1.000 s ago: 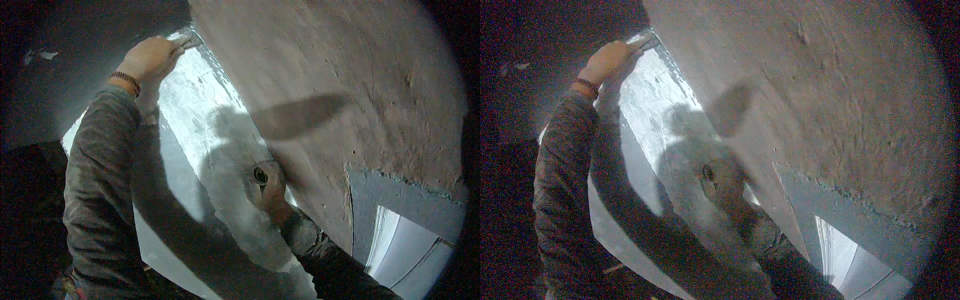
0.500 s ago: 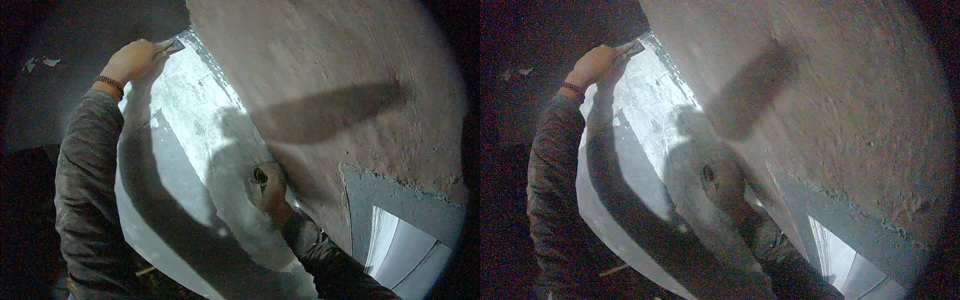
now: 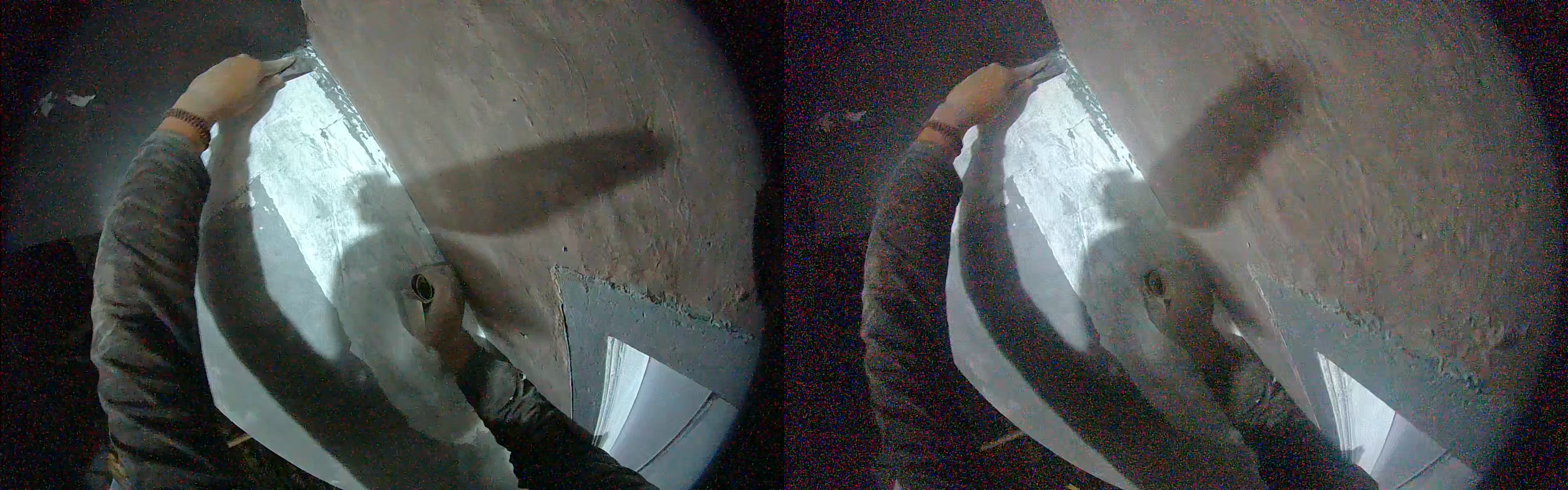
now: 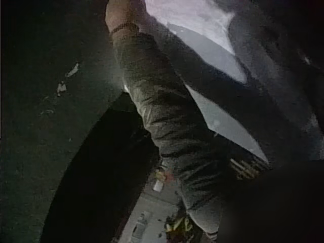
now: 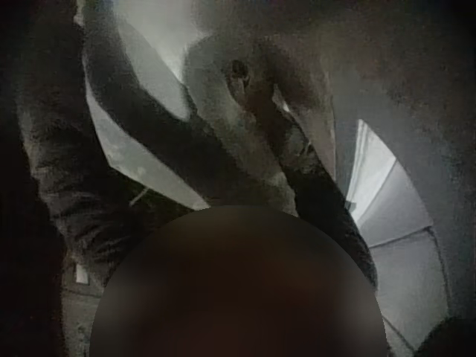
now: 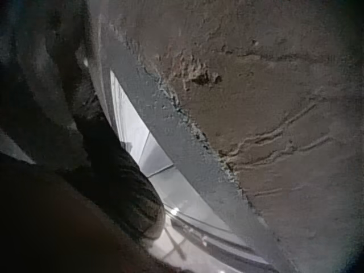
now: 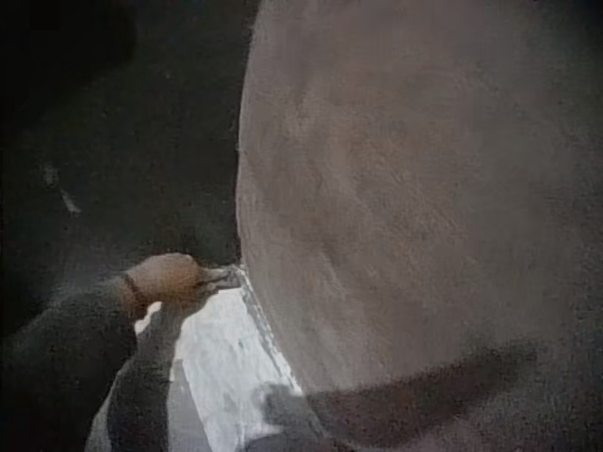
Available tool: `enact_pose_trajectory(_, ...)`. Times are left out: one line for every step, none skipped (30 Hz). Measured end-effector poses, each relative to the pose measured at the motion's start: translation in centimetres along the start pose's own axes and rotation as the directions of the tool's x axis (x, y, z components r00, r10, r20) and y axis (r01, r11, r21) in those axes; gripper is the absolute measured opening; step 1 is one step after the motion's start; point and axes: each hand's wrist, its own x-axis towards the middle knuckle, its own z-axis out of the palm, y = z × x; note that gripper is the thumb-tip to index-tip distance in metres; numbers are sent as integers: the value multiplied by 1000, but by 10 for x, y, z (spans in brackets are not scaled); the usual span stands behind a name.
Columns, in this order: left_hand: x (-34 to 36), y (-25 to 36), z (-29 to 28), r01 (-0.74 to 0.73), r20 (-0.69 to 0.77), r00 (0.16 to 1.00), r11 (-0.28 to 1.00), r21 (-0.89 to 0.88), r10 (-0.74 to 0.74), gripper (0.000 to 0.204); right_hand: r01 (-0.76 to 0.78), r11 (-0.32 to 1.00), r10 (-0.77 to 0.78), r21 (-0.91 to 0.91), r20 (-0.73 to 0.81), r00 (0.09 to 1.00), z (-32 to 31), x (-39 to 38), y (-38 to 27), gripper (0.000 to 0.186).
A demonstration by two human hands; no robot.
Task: The person applies white plaster to a wall using a trowel and a smaller putty knife. They spread and smooth the material across a vertical surface, working methodically from one area to the next.
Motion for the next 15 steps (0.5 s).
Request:
enact_pose_trajectory(0,1,-1,26,14,1000,999,29,-26,40,26,1000,-26,-15,32,999,-1,1,-1,20)
enact_pose_trajectory(3,3,-2,22,19,1000,999,40,-22,42,37,999,-37,-26,31,999,-1,0,-3,20)
enact_pose_trajectory(2,3,-4,-35,-7,999,999,-5,35,45,49,998,-47,-37,31,998,-2,2,-6,20)
enact_pose_trajectory(1,4,-5,0,13,1000,997,83,-1,45,51,998,-52,-44,-14,999,-3,2,-10,20)
enact_pose_trajectory(0,4,-8,-14,24,1000,991,132,11,46,40,998,-43,-58,-38,998,-4,5,-13,20)
enact_pose_trajectory(-3,3,-10,-15,85,996,980,197,-2,46,71,995,-76,-66,-86,993,-5,6,-17,19)
enact_pose_trajectory(-4,3,-11,76,117,988,983,167,-97,45,98,992,-106,-81,-104,989,-6,8,-19,18)
enact_pose_trajectory(-7,2,-12,62,88,993,988,145,-75,44,114,988,-124,-105,-97,987,-6,9,-21,18)
enact_pose_trajectory(-9,3,-11,79,107,990,986,150,-96,43,58,997,-62,-58,-61,996,-6,10,-22,20)
enact_pose_trajectory(-11,3,-10,97,95,989,988,124,-109,42,-19,1000,19,-16,7,1000,-6,9,-21,21)
enact_pose_trajectory(-15,6,-7,48,43,998,994,96,-53,41,-66,998,65,18,61,996,-4,8,-20,24)
enact_pose_trajectory(-16,7,-6,102,82,990,989,110,-111,41,2,1000,-2,-16,3,1000,-4,6,-17,26)
enact_pose_trajectory(-18,11,-1,140,62,987,985,100,-146,40,98,993,-102,-63,-68,992,-1,4,-13,29)
enact_pose_trajectory(-18,13,1,157,76,984,985,75,-162,40,118,987,-127,-105,-91,988,1,1,-8,32)
enact_pose_trajectory(-20,18,6,167,-6,986,984,-54,-168,40,153,984,-164,-95,-121,979,3,-2,-2,35)
